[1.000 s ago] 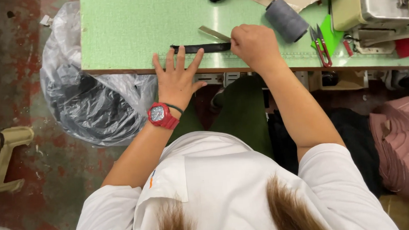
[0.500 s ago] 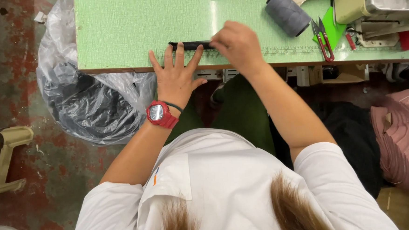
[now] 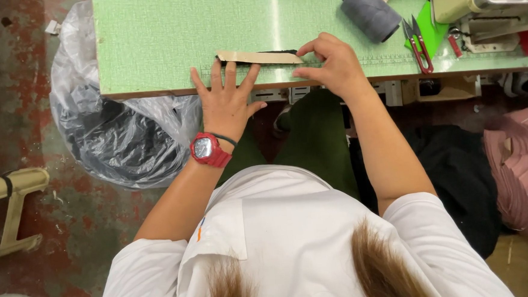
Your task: The person is working at a sewing station, repeatedly folding black fabric strips and aligning them with a cardboard template. They use a pair of scissors to trim the fabric and a pin to secure the pieces together on a green cutting mat.
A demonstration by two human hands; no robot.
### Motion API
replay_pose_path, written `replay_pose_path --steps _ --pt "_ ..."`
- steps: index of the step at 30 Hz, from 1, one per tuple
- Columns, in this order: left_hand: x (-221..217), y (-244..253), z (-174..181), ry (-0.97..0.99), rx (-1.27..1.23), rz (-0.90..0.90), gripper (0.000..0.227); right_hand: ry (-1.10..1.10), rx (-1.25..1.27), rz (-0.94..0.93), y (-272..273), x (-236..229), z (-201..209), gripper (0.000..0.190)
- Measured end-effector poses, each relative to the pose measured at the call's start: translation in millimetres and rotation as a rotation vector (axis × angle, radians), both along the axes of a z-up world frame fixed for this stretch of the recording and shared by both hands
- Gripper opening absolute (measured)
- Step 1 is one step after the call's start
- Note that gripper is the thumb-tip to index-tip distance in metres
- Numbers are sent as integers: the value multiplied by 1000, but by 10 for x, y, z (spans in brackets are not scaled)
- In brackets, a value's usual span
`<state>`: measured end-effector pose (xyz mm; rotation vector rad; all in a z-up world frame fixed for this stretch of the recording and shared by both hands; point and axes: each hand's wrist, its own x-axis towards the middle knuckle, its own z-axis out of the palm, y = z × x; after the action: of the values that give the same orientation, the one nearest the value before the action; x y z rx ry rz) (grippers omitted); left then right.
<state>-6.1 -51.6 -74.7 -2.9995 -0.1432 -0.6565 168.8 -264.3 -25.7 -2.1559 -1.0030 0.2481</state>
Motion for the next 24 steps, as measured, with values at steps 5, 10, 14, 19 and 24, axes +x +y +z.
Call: replay_pose_path --steps 5,10,14,19,24 --pt "-10 3 -9 11 -4 12 92 45 -132 -237 110 -111 76 33" --pt "-4 13 -28 18 13 9 96 219 -188 -372 197 -192 158 31" --pt "-4 7 -42 40 17 14 101 445 -128 -458 284 -241 302 20" --pt "-2 -4 -31 51 31 33 107 302 -268 -469 327 -277 386 30" --pt "-7 -8 -5 54 52 37 107 207 -354 -453 416 -447 396 48"
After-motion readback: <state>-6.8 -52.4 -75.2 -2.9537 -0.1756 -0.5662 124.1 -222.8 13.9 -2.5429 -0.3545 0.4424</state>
